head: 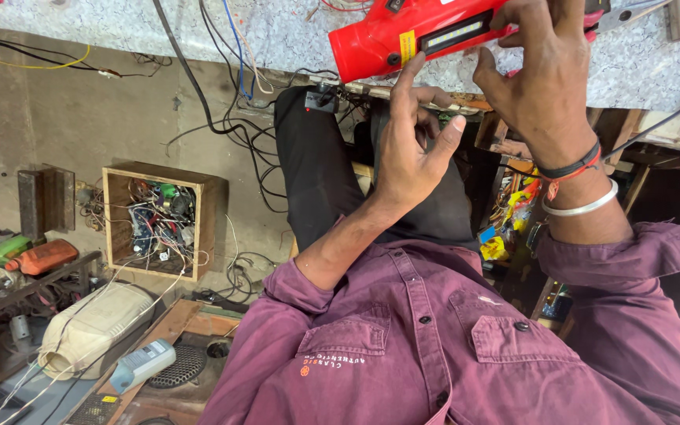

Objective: The person retrieves a small jar from a shelf, then sits at a workbench to repair a red handheld electronic device. They open the casing, insert a battery, apply adhesive to the internal components, and use a soldering iron to work on the wiring.

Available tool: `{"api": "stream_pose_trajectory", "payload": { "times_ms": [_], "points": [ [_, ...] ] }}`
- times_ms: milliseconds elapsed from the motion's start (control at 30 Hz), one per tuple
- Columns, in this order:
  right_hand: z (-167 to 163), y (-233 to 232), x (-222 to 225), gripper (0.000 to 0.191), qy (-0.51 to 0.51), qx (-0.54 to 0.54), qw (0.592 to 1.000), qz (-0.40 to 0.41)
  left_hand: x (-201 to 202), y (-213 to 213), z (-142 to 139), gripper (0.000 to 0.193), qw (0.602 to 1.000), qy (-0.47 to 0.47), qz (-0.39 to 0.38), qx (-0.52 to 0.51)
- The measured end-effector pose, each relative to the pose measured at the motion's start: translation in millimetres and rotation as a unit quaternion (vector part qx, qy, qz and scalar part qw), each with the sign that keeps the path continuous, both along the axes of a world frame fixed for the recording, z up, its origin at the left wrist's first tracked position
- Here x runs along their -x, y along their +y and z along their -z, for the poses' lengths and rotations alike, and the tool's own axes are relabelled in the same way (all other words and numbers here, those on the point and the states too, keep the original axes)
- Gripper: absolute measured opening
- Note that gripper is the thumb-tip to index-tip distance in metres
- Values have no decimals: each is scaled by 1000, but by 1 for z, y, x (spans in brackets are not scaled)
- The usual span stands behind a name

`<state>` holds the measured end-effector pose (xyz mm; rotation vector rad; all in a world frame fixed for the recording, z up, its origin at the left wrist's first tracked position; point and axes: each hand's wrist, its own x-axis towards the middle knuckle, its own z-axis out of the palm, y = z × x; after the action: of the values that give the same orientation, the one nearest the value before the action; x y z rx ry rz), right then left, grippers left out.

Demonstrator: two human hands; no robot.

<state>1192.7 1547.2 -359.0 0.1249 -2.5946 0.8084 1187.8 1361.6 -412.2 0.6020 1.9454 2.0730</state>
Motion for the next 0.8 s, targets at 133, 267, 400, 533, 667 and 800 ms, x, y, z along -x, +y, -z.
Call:
{"api": "stream_pose_trajectory", "payload": {
  "times_ms": [133,267,400,533,667,800],
  "points": [
    [1,-3,-5,42,2,24,1000,10,1,-1,-1,82,1000,-17,2,-3],
    [3,-7,-8,42,21,31,999,13,1,-2,-2,82,1000,-20,4,-4],
    [11,-14,-12,46,36,56,997,35,1,-3,-2,82,1000,-22,7,-8],
    [18,-17,-13,43,20,89,994,63,3,-5,-3,83,999,-40,11,-9],
    [20,-19,-12,42,-1,129,989,72,3,-6,-4,78,999,-41,32,-12],
    [21,-24,-13,47,16,103,992,66,-1,-5,-5,80,999,-25,14,-22]
  ]
}}
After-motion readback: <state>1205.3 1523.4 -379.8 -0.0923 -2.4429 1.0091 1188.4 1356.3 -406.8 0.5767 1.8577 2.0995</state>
